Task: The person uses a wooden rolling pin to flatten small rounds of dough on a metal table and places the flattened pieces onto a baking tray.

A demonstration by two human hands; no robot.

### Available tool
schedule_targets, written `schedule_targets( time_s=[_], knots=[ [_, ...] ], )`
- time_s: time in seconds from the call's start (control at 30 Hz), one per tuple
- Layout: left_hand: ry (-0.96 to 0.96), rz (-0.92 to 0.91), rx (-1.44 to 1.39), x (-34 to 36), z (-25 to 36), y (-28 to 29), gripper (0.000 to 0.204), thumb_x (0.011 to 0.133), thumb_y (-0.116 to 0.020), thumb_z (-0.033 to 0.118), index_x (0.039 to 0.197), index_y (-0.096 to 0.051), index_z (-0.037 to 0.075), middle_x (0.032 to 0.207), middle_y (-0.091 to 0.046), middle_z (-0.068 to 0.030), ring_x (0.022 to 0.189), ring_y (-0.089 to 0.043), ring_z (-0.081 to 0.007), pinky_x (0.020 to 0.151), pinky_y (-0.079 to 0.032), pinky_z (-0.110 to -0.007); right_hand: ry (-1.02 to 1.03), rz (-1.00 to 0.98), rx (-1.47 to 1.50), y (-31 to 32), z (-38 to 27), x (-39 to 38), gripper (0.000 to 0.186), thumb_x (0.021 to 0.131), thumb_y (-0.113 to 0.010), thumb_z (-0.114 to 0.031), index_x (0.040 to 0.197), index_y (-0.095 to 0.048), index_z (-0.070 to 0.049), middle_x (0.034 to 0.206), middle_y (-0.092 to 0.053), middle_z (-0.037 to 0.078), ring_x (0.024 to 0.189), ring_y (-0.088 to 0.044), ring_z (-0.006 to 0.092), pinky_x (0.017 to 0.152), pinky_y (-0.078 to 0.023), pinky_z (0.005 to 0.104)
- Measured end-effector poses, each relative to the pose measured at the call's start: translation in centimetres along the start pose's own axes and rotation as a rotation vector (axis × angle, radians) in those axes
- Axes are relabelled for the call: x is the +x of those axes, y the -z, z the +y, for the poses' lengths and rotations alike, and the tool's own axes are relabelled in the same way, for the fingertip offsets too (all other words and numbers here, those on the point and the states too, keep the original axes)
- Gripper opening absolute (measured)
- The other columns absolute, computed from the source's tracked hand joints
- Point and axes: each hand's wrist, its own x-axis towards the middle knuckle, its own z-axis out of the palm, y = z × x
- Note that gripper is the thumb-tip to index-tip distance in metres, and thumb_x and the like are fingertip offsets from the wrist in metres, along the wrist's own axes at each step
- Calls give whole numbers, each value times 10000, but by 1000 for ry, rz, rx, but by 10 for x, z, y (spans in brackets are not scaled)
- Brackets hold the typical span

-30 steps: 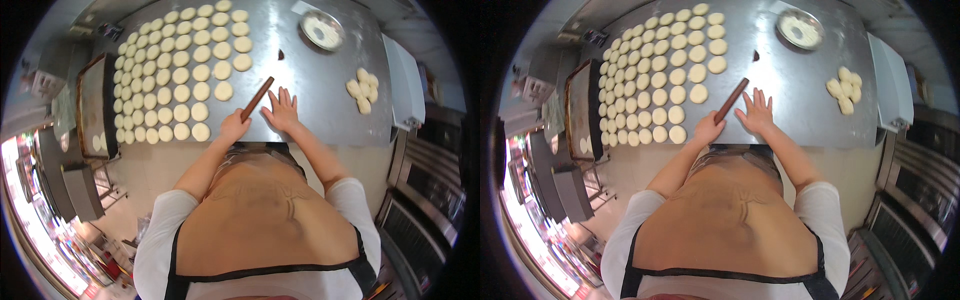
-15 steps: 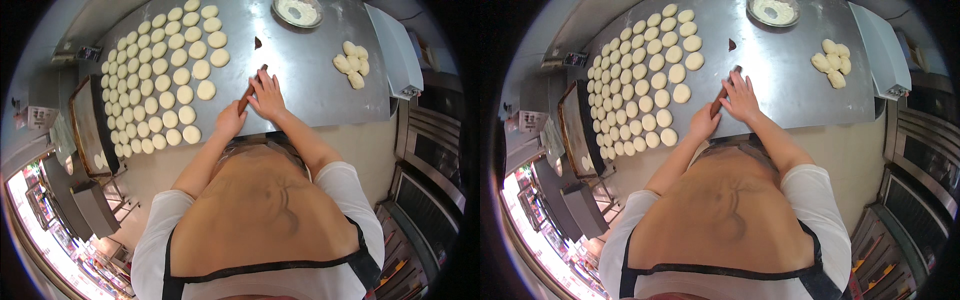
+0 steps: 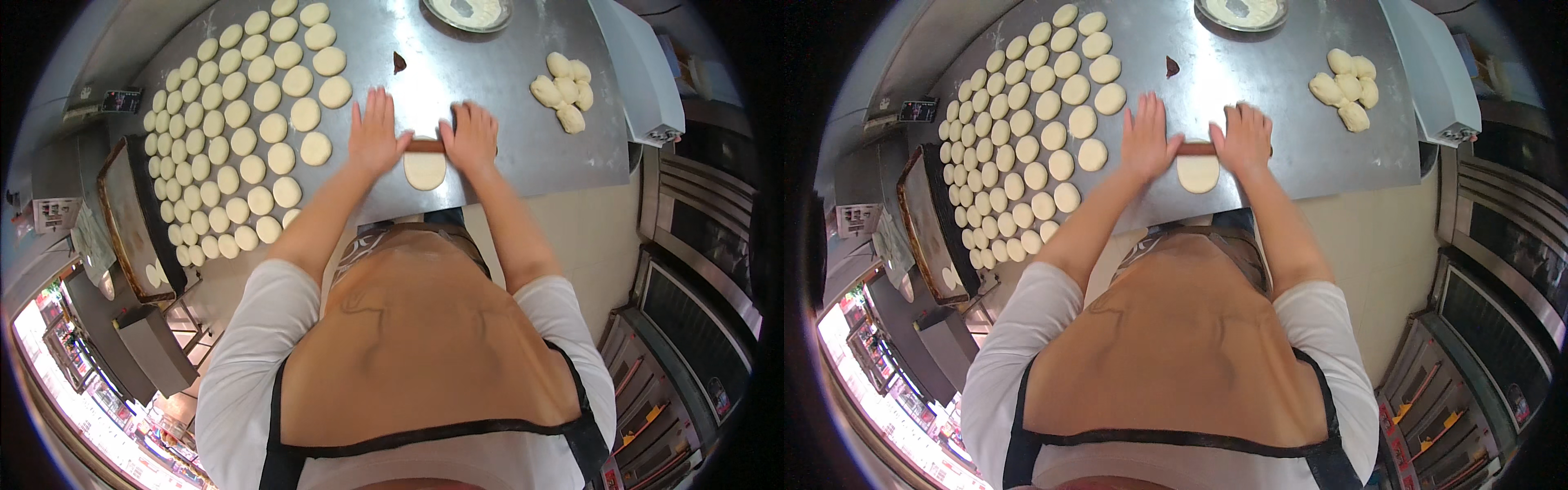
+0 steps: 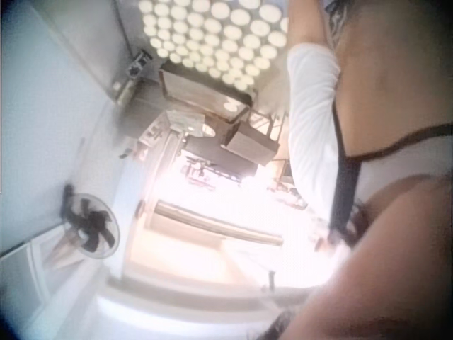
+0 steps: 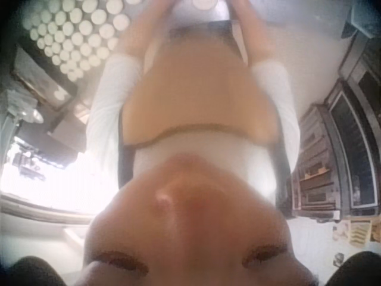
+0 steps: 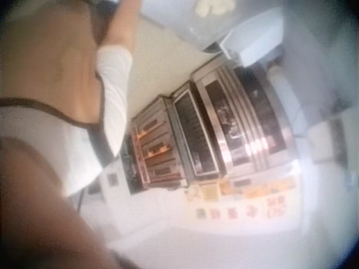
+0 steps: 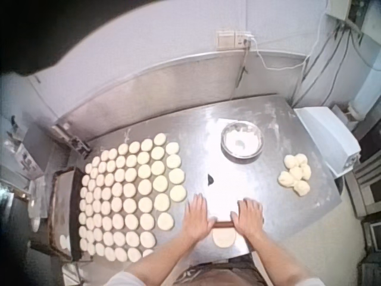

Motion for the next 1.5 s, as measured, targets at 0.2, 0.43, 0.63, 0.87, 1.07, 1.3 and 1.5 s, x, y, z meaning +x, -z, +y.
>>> schedule_targets(
  time_s=[0.2,0.43,0.63,0.87,1.07,1.3,1.5],
  knots=[
    [-173,-327,-214,-106,8,4,766,930,-675,420,1523,-430,1,1612,-402,-167,1515,-342,-280,1206,-289,-489,135,-202,147,15,2,-128,611,889,-707,-340,1405,-543,-58,1466,-568,145,1332,-538,297,1105,-356,525],
    [-11,37,-165,0,20,-23,472,944,-654,256,1334,-604,-5,1469,-549,-179,1352,-511,-355,1053,-465,-483,72,-72,-72,1,6,10,566,956,-633,-392,1430,-563,-91,1522,-493,180,1406,-462,327,1160,-305,571],
    [182,-612,-524,-15,36,26,282,846,-727,242,1037,-703,36,1024,-705,-175,996,-671,-358,894,-540,-438,70,-122,144,15,-1,-125,558,859,-705,-257,1385,-564,-132,1405,-562,136,1321,-499,295,1124,-284,544],
    [721,-308,-1148,-55,44,14,421,808,-796,307,1042,-673,-20,1023,-743,-158,879,-730,-256,773,-576,-372,-22,-178,336,25,-5,-123,225,733,-687,-152,956,-707,-134,969,-671,43,1061,-592,282,1019,-347,469],
    [520,-390,-715,-87,-7,41,780,869,-772,345,1457,-456,-59,1118,-716,-190,1036,-693,-325,923,-549,-411,54,-258,308,27,-14,-116,186,745,-681,-164,923,-719,-122,932,-690,59,1025,-614,280,1011,-365,445],
    [111,-135,-173,-120,-4,18,768,926,-710,383,1487,-431,-60,1556,-437,-235,1481,-362,-377,1188,-311,-514,115,-158,189,5,-35,-93,477,776,-674,-147,1249,-636,-98,1300,-643,121,1253,-550,292,1076,-339,480],
    [22,-60,-194,-95,-28,-6,789,944,-658,431,1512,-413,-58,1610,-382,-220,1529,-297,-350,1223,-250,-515,148,-213,97,-2,-35,-56,639,924,-654,-409,1438,-523,-54,1549,-478,162,1423,-444,321,1156,-287,559]
  ],
)
